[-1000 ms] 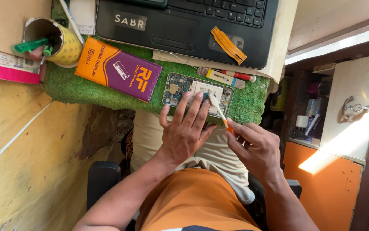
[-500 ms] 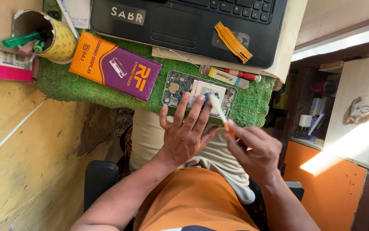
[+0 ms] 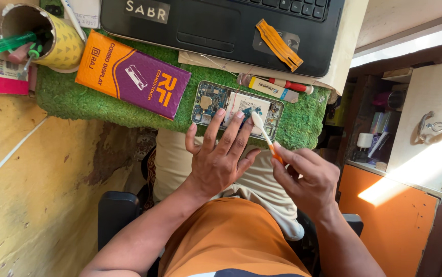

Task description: The person repairs a disassembled mobile phone on a workbench. They hold and reposition a small blue circuit board, brush the phone's motherboard with a toothbrush, apply paste from a tube onto the board, press components into place, then hold the phone and tighten screws with a screwdriver.

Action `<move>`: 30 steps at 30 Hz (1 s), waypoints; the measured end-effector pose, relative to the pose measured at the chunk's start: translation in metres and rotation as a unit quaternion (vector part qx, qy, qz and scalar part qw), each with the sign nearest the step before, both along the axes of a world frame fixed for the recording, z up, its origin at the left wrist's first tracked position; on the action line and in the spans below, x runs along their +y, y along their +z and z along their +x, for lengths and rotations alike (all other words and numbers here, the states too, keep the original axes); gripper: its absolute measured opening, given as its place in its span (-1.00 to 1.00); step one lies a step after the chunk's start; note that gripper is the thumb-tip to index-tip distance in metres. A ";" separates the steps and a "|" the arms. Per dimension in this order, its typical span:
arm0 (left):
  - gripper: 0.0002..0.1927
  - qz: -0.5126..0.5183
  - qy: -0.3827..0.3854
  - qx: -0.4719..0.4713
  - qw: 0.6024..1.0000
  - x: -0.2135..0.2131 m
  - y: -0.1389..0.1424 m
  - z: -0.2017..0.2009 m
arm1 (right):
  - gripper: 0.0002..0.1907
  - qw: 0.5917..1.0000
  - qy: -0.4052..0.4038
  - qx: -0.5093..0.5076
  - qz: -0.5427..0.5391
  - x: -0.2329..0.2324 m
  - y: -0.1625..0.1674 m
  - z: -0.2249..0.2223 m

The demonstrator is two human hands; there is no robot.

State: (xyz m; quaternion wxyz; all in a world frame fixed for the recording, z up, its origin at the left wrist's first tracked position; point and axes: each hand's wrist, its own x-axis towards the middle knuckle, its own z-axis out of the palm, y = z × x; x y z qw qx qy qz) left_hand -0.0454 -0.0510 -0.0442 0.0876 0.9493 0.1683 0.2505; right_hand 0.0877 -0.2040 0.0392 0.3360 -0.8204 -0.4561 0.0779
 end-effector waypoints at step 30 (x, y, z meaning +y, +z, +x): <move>-0.27 0.011 0.000 0.029 1.000 -0.006 0.007 0.011 | -0.68 0.996 -0.055 0.033 -0.058 -0.023 0.011 0.042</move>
